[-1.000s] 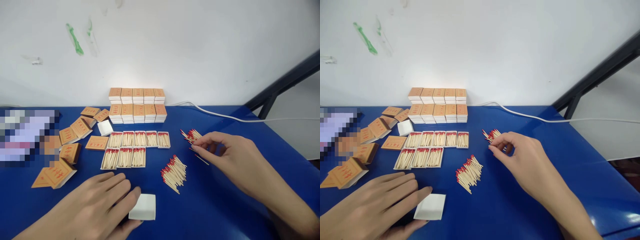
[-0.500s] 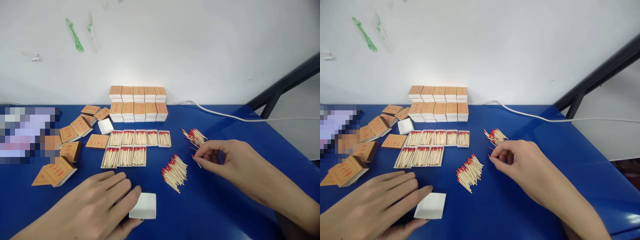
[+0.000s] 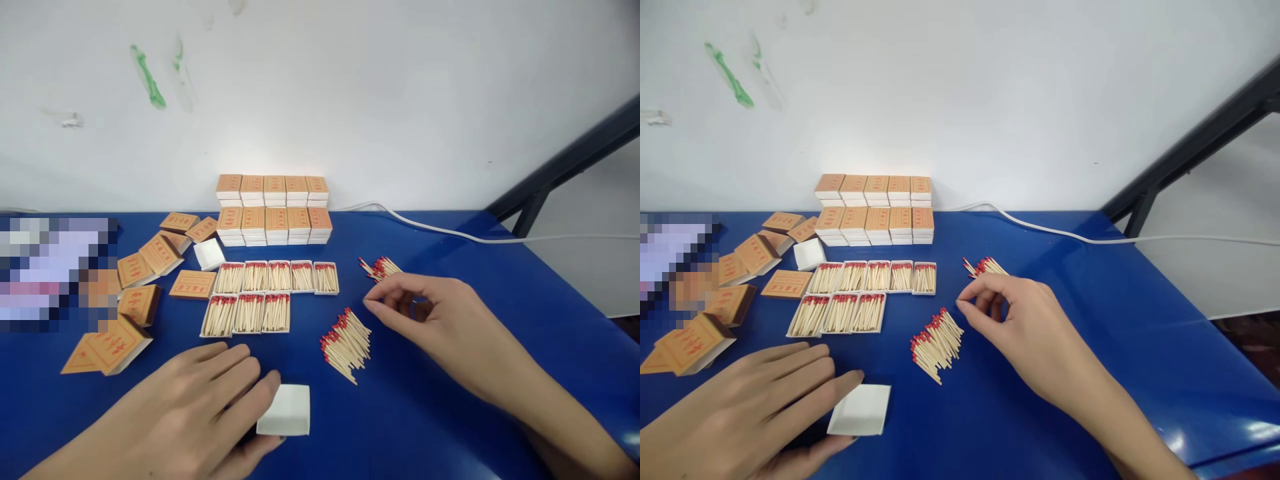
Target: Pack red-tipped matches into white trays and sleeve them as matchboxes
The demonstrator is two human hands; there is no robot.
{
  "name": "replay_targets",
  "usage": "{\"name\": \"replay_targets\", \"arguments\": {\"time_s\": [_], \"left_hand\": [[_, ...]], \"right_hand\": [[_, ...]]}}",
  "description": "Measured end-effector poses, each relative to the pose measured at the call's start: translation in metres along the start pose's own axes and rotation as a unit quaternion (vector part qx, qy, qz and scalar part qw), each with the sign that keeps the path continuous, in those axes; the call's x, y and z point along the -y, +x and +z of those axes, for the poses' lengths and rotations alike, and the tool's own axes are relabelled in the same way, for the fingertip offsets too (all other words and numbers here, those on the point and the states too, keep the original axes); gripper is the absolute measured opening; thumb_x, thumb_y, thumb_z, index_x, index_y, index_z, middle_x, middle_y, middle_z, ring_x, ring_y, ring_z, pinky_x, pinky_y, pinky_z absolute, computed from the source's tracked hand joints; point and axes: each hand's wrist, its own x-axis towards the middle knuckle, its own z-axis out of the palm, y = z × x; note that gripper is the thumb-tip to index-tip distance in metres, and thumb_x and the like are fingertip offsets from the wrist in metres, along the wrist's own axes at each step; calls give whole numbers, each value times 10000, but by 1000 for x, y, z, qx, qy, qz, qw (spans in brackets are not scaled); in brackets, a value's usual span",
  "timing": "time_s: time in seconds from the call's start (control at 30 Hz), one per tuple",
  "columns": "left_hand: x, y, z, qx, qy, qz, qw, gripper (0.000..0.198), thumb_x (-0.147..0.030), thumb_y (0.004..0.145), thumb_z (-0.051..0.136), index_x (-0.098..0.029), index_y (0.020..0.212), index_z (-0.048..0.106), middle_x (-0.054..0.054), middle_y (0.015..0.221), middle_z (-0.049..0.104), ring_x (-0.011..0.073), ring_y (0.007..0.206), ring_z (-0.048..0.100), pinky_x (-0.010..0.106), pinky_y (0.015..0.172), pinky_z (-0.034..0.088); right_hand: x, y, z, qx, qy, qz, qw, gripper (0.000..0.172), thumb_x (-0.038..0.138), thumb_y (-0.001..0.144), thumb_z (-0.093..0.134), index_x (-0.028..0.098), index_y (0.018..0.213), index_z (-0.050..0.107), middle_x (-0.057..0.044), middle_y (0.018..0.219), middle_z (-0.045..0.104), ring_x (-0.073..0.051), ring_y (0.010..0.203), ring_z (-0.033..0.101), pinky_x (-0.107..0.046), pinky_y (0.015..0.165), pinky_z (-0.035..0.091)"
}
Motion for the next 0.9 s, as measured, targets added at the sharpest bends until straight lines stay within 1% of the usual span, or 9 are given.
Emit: {"name": "replay_targets", "arguments": {"time_s": [0.1,0.17,0.23,0.33,0.4,0.53,0.6,0.73,0.9], "left_hand": [[0,2,0,5,-5,-2,1000,360,-302,1264,428,-135,1216,743,63,922,819,249,784,789,430,650,584],[0,3,-1,6,-7,-5,1000,374,-306,1268,415,-137,1210,743,62,918,817,244,785,785,422,645,578],[-1,4,-1,6,-6,-9,1000,396,-315,1273,397,-141,1203,746,60,911,813,236,785,781,412,639,568],[-1,3,-1,3,0,-7,1000,393,-318,1269,411,-144,1199,756,58,900,807,233,783,774,407,642,557],[-2,3,0,-3,6,-7,1000,377,-309,1266,422,-146,1197,755,55,898,806,232,778,770,409,651,557],[-1,4,0,-7,1,-12,1000,389,-307,1273,396,-148,1185,740,46,875,800,225,744,758,408,625,545],[0,5,0,-7,2,-11,1000,390,-306,1273,393,-150,1188,740,41,865,795,223,736,754,406,618,539],[-1,4,1,-7,12,-11,1000,376,-301,1265,411,-149,1201,749,44,890,801,224,767,760,404,672,560],[-1,2,2,-12,1,-11,1000,370,-312,1269,419,-150,1198,745,46,895,807,228,772,766,410,660,554]], "right_hand": [[-11,2,-5,-57,-75,-26,995,174,445,1009,765,302,955,848,-30,904,807,-203,652,639,-372,632,488],[-18,2,-7,-67,-118,-32,990,149,425,993,764,308,952,846,-35,882,799,-217,641,646,-383,628,482],[-23,0,-6,-63,-146,-28,987,157,431,998,753,308,943,833,-34,813,777,-234,626,654,-385,607,469],[-24,-2,-3,-57,-162,-29,985,220,444,1044,707,304,904,805,-38,796,778,-252,648,683,-389,605,466],[-23,-3,-3,-68,-159,-34,984,234,445,1055,702,305,898,805,-36,814,781,-247,650,682,-388,610,469],[-25,-1,-4,-101,-164,-36,981,154,427,1037,732,313,1029,834,-38,917,788,-240,675,683,-389,643,484],[-29,-1,-5,-92,-178,-29,979,141,399,1037,724,313,1056,835,-43,970,789,-247,719,698,-396,670,489],[-31,0,-4,-67,-180,-21,981,179,392,1049,700,311,954,828,-43,952,781,-252,753,691,-401,690,481],[-10,-1,0,-45,-96,-41,993,164,388,1015,756,309,891,829,-20,879,792,-205,647,598,-373,642,464]]}}
